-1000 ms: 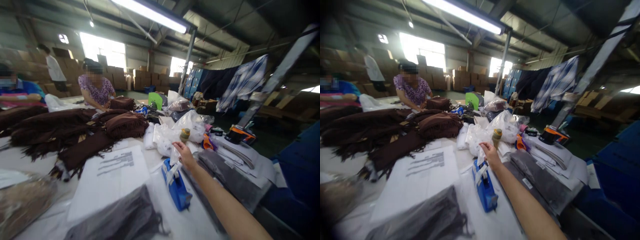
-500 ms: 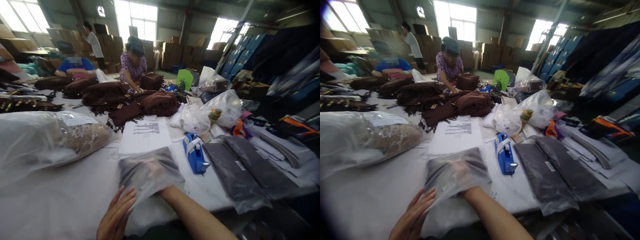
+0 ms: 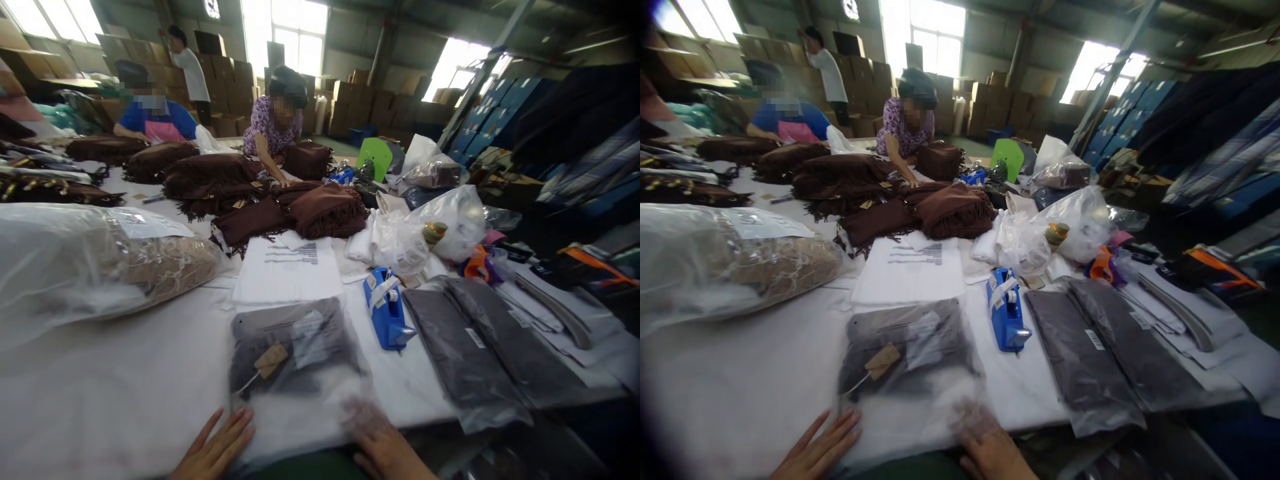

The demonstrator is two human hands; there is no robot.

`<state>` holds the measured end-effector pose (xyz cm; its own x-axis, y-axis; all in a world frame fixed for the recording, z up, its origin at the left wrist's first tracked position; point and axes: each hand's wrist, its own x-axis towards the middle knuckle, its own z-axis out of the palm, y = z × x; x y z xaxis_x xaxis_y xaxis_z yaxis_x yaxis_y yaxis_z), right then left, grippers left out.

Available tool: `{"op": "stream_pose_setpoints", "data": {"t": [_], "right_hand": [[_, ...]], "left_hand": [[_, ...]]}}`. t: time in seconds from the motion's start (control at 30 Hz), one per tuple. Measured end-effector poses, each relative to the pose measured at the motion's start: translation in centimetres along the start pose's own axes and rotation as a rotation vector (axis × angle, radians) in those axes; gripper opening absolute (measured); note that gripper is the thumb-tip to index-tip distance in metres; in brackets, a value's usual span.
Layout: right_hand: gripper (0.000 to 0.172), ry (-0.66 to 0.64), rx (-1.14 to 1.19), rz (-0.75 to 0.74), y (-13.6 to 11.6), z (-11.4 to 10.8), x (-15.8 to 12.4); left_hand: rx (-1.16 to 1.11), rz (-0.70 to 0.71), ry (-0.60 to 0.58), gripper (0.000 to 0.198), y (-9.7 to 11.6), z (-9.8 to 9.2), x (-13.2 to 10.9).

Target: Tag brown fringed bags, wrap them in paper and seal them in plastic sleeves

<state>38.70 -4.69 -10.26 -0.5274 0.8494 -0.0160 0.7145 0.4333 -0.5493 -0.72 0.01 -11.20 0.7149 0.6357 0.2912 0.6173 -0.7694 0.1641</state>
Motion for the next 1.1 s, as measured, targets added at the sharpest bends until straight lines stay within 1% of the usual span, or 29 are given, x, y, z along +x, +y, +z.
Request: {"op": "stream_pose_setpoints", "data": {"t": [0.03, 0.07, 0.13, 0.17, 0.2, 0.23, 0.27, 0.3, 0.33, 0.4, 0.47, 0.5, 0.57, 0.63, 0.67, 0.7, 0.77, 0.8, 0.87, 0.93, 0.97, 1.03, 1.1], "right_hand": [[0.043, -0.070, 0.029, -0.078, -0.7, -1.4, -0.8], [0.038, -0.105, 0.071, -0.124, -1.4, -2.9, -1.0], [0.033, -0.117, 0.139, -0.149, -2.1, -6.0, -0.2], [0.037, -0.130, 0.135, -0.154, -2.0, -7.3, 0.5], [0.051, -0.171, 0.106, -0.161, -1.5, -8.3, 1.4], [0.068, -0.229, 0.071, -0.162, -0.6, -9.0, 2.1], [0.081, -0.293, 0.045, -0.157, 0.5, -9.3, 2.8], [0.090, -0.356, 0.030, -0.152, 1.8, -9.4, 3.2], [0.092, -0.405, 0.028, -0.147, 3.0, -9.4, 3.4], [0.087, -0.441, 0.043, -0.137, 4.8, -8.9, 3.4], [0.078, -0.395, 0.055, -0.124, 5.5, -8.4, 3.1], [0.070, -0.352, 0.051, -0.116, 5.5, -8.1, 3.0], [0.051, -0.241, 0.035, -0.106, 5.3, -7.5, 2.8], [0.042, -0.103, 0.046, -0.072, 5.1, -6.5, 2.8], [0.039, -0.022, 0.068, -0.035, 5.1, -5.9, 2.8], [0.035, 0.060, 0.095, 0.009, 5.0, -5.1, 2.8], [0.035, 0.227, 0.117, 0.109, 4.9, -3.5, 2.9], [0.037, 0.300, 0.106, 0.156, 4.8, -2.6, 2.9], [0.041, 0.394, 0.057, 0.242, 4.2, -1.2, 3.1], [0.044, 0.432, 0.007, 0.333, 3.5, -0.2, 3.5], [0.044, 0.436, -0.013, 0.379, 3.2, 0.1, 3.8], [0.042, 0.441, -0.051, 0.468, 2.5, 0.4, 4.5], [0.039, 0.407, -0.097, 0.552, 1.9, 0.4, 5.2]], "left_hand": [[-0.016, 0.036, -0.074, 0.066, -0.4, -0.6, 0.0], [-0.041, 0.077, -0.145, 0.065, -0.9, -1.4, 0.1], [-0.101, 0.141, -0.264, 0.061, -1.7, -3.2, 0.9], [-0.128, 0.162, -0.312, 0.062, -2.2, -4.1, 1.5], [-0.145, 0.169, -0.353, 0.064, -2.6, -4.9, 2.2], [-0.149, 0.170, -0.383, 0.065, -2.9, -5.5, 3.0], [-0.147, 0.184, -0.404, 0.064, -3.3, -5.9, 3.8], [-0.139, 0.208, -0.420, 0.062, -3.6, -6.1, 4.5], [-0.130, 0.235, -0.430, 0.060, -3.8, -6.2, 5.1], [-0.124, 0.280, -0.431, 0.058, -4.1, -5.8, 5.9], [-0.140, 0.300, -0.423, 0.061, -4.0, -5.1, 5.8], [-0.145, 0.281, -0.393, 0.061, -3.9, -4.6, 5.4], [-0.151, 0.223, -0.278, 0.051, -3.6, -3.7, 4.4], [-0.185, 0.160, -0.116, 0.039, -3.3, -2.7, 3.2], [-0.219, 0.119, -0.036, 0.038, -3.3, -2.2, 2.6], [-0.251, 0.070, 0.025, 0.038, -3.2, -1.8, 2.1], [-0.259, -0.096, 0.139, 0.033, -3.0, -1.2, 1.4], [-0.228, -0.199, 0.194, 0.029, -2.9, -0.9, 1.3], [-0.129, -0.395, 0.283, 0.021, -2.7, -0.5, 1.4], [-0.005, -0.519, 0.305, 0.021, -2.7, -0.4, 2.2], [0.045, -0.539, 0.286, 0.023, -2.9, -0.5, 2.8], [0.149, -0.487, 0.205, 0.033, -3.5, -0.9, 4.1], [0.253, -0.416, 0.121, 0.043, -4.0, -1.6, 5.7]]}}
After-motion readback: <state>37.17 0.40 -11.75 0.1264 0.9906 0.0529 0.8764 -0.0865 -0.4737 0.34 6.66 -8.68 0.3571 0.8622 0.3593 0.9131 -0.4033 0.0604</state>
